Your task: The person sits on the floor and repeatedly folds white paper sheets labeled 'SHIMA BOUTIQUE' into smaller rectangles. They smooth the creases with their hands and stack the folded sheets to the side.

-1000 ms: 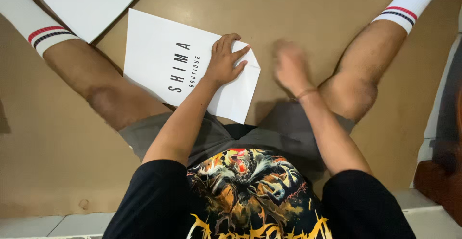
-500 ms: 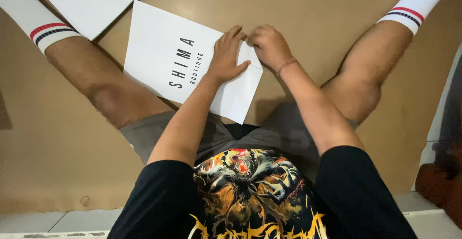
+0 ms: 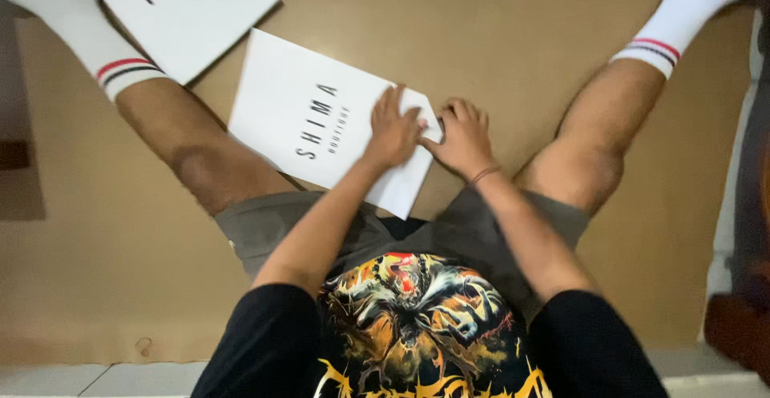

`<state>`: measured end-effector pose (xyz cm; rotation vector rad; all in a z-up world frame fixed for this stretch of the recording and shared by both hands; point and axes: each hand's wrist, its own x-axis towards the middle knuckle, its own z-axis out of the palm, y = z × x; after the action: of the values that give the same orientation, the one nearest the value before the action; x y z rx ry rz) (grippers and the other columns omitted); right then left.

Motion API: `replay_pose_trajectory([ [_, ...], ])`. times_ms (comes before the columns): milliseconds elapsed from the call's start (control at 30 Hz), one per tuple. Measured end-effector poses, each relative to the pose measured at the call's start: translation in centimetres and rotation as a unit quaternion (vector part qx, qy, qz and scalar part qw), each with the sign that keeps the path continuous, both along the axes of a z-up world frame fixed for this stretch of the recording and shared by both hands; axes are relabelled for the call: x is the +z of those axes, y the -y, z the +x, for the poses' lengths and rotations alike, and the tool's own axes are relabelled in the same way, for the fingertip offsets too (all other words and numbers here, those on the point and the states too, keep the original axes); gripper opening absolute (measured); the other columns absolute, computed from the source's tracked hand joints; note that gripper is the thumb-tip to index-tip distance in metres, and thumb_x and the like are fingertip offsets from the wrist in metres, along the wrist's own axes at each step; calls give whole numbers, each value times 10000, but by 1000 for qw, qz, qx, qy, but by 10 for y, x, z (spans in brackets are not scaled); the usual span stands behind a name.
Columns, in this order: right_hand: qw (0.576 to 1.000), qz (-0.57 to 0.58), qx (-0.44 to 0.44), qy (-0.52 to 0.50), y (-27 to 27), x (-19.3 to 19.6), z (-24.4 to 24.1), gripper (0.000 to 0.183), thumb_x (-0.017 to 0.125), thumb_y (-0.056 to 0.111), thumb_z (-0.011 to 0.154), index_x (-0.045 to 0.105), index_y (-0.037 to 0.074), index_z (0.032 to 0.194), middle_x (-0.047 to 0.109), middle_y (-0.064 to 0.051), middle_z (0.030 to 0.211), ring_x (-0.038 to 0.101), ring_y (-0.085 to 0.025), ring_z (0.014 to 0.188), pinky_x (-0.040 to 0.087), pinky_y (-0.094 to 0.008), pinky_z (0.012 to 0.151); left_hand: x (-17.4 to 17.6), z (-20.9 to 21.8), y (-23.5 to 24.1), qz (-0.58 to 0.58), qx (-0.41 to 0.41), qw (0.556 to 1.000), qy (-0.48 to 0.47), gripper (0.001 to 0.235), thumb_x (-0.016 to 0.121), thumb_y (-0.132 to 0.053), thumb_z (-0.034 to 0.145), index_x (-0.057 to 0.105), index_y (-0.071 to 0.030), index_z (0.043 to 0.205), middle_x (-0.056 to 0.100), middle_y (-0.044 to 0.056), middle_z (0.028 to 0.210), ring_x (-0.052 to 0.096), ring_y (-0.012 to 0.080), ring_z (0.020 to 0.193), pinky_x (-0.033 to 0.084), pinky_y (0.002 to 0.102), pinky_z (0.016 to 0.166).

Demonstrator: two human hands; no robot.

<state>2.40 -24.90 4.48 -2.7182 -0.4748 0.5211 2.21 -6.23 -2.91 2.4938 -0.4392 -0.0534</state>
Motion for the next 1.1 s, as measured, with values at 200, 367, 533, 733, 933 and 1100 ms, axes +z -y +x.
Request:
replay_pose_trajectory([
  [200,845,329,-419,45,-37,7,-11,282,457,277,1099,618,48,1137,683,-237,1116,636,-411,1102,442,-534,908,118,-19,3,-181,91,974,-106,549,544,-429,1060,493,-114,1506,412,239,1531,521,460,1362,434,598,1139],
  [367,791,600,-77,91,-39,159,-29,500,734,362,949,558,-13,1229,512,-211,1434,559,-238,1272,477,-316,988,241,-42,-26,-302,-61,951,37,709,619,-452,1063,293,-194,1638,172,210,1690,478,439,1455,452,524,1203],
  [533,775,628,13,76,-25,174,-30,687,918,121,717,536,-126,1232,477,-364,1393,578,-447,1244,537,-495,957,277,-58,-42,-327,-72,937,97,820,802,-442,908,426,-121,1562,296,251,1629,595,445,1332,552,505,1098],
  [733,840,516,44,163,-25,183,-43,490,475,-60,1002,361,-60,1479,508,-351,1402,600,-437,1224,548,-540,957,287,-64,-47,-285,-10,946,155,551,699,-17,956,540,-102,1477,577,197,1448,756,350,1093,642,414,865],
  [933,861,469,11,196,-27,196,-51,584,734,-149,864,480,-81,1386,498,-318,1396,618,-407,1198,586,-477,917,276,-65,-69,-223,23,944,241,474,560,87,934,669,-131,1341,685,185,1288,754,374,1015,611,444,830],
  [1100,894,348,9,282,-24,225,-52,404,601,-196,927,733,19,1242,543,-282,1218,610,-383,1019,555,-500,881,289,-67,-87,-119,62,948,289,389,594,100,900,776,-112,1171,670,190,1143,719,346,818,615,450,751],
])
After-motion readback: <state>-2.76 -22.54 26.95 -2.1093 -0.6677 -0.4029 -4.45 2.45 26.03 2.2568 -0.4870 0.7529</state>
